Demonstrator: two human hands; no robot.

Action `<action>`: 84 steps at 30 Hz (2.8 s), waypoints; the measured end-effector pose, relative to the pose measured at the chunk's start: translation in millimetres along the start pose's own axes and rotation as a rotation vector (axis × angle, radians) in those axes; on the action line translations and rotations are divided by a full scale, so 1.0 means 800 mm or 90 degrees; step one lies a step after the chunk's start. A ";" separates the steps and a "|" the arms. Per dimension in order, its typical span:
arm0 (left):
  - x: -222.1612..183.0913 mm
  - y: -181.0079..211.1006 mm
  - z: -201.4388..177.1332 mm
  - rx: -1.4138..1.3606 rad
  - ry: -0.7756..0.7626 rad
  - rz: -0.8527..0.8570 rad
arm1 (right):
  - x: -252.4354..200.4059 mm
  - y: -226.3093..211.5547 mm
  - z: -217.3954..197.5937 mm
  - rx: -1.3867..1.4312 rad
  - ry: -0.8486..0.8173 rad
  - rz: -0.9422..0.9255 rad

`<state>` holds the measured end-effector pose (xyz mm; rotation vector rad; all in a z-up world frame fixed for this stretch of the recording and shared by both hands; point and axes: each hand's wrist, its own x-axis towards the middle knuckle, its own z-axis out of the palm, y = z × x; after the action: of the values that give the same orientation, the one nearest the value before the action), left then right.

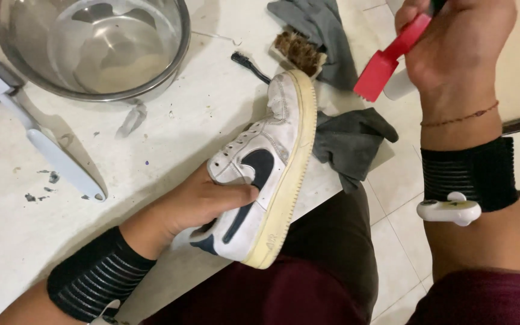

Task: Cleaning the upper and midsole of a white sneaker using a brush and cloth.

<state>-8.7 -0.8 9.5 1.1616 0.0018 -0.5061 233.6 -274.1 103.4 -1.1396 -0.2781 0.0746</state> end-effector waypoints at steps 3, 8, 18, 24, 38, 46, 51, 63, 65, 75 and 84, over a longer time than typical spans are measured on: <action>-0.004 0.001 -0.017 -0.008 -0.003 0.040 | -0.023 -0.001 0.008 -0.148 -0.070 -0.037; -0.017 0.023 -0.033 0.045 0.038 0.037 | -0.040 0.007 0.044 -0.517 -0.424 -0.372; -0.032 0.025 -0.050 0.169 0.025 -0.042 | 0.059 0.107 0.030 -0.816 -0.498 -0.456; -0.028 0.019 -0.056 0.069 -0.021 -0.079 | 0.048 0.103 0.068 -0.971 -0.427 -0.225; -0.022 0.012 -0.054 0.080 -0.034 -0.004 | 0.014 0.108 0.125 -1.194 -0.535 0.134; -0.021 0.022 -0.054 0.142 -0.017 -0.010 | 0.022 0.160 0.175 -1.173 -0.559 0.054; -0.022 0.016 -0.055 0.131 -0.008 -0.013 | 0.035 0.146 0.184 -1.062 -0.545 -0.087; -0.023 0.037 -0.049 0.231 0.013 -0.115 | -0.096 -0.029 0.026 -1.070 -0.532 0.121; -0.021 0.039 -0.049 0.265 0.031 -0.131 | -0.124 -0.002 -0.003 -1.018 -0.584 0.092; -0.018 0.043 -0.044 0.123 0.040 -0.032 | -0.091 0.053 -0.065 -0.777 -0.270 -0.308; -0.027 -0.002 -0.037 0.071 0.017 0.005 | -0.129 0.087 0.040 -0.540 -0.347 -0.380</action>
<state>-20.9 33.1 1.2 1.2772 -0.0075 -0.4887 132.0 -237.0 34.3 -1.8140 -1.2060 -0.2955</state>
